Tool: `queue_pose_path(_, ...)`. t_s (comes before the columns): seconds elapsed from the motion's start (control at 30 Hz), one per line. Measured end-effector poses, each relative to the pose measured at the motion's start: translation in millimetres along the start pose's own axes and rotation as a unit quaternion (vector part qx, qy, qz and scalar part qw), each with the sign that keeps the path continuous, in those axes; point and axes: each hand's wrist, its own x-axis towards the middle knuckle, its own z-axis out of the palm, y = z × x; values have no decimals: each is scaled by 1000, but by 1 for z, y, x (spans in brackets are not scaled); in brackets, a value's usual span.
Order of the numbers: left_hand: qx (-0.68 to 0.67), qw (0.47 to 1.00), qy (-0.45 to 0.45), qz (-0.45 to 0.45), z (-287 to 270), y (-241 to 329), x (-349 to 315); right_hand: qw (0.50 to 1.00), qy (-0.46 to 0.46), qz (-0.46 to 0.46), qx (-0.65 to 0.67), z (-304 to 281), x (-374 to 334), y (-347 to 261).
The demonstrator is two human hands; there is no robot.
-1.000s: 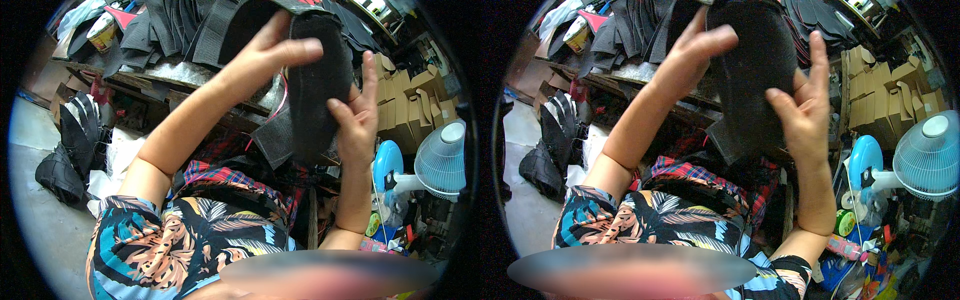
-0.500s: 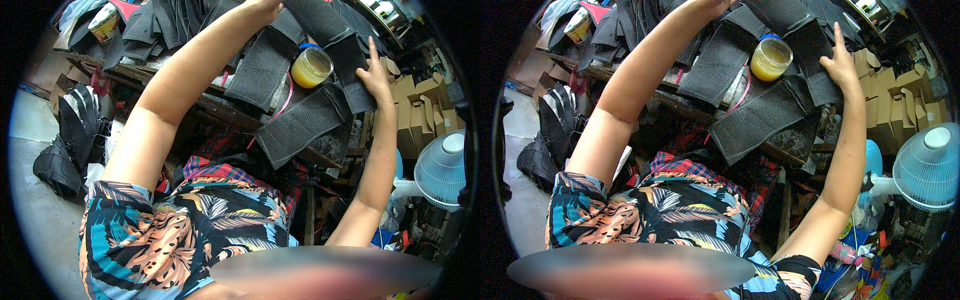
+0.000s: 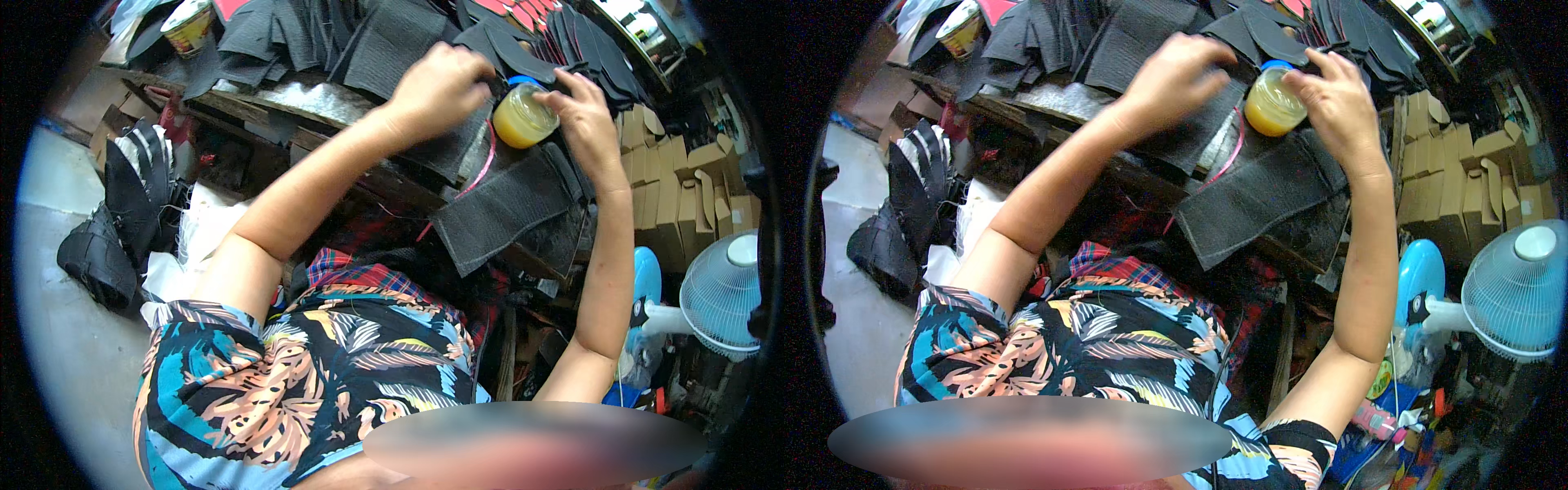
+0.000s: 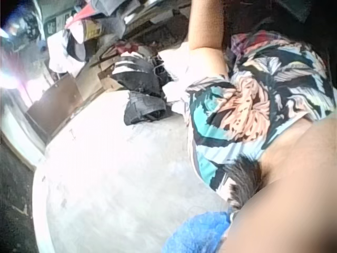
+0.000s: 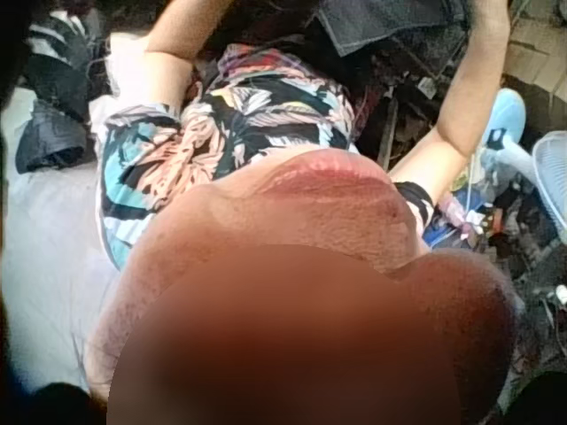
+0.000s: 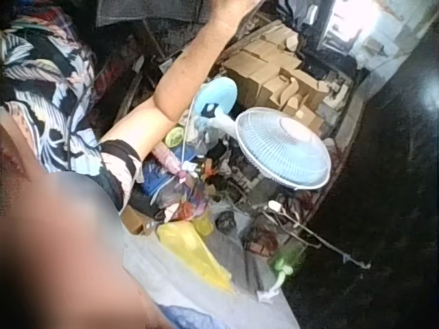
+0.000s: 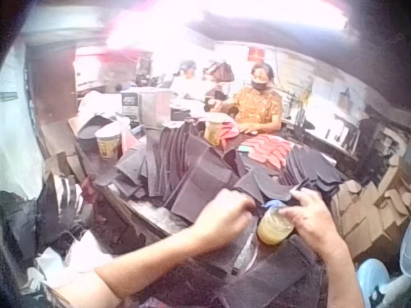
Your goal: The person uses scissors to trim a black fabric piece, then applies a yellow paste from a small container to the edges and folds the fabric. The person repeats this process on multiple fabric pieces, stacking them on the workbench.
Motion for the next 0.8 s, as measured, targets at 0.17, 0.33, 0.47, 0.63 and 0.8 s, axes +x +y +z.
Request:
queue_pose_path(0.17,71,992,-106,3,9,17,-27,988,-101,63,-101,6,6,-28)
queue_pose_path(0.33,-29,1000,0,-8,-18,0,-7,988,146,-40,-28,-52,6,-14)
queue_pose_path(0.47,238,952,189,19,-45,-16,17,997,40,48,-53,-43,-17,-40)
queue_pose_path(0.63,316,942,13,-111,-44,-43,23,997,23,14,-68,-61,-43,-58)
queue_pose_path(0.8,347,932,96,-47,-48,-39,30,995,95,5,-16,-84,-61,-67)
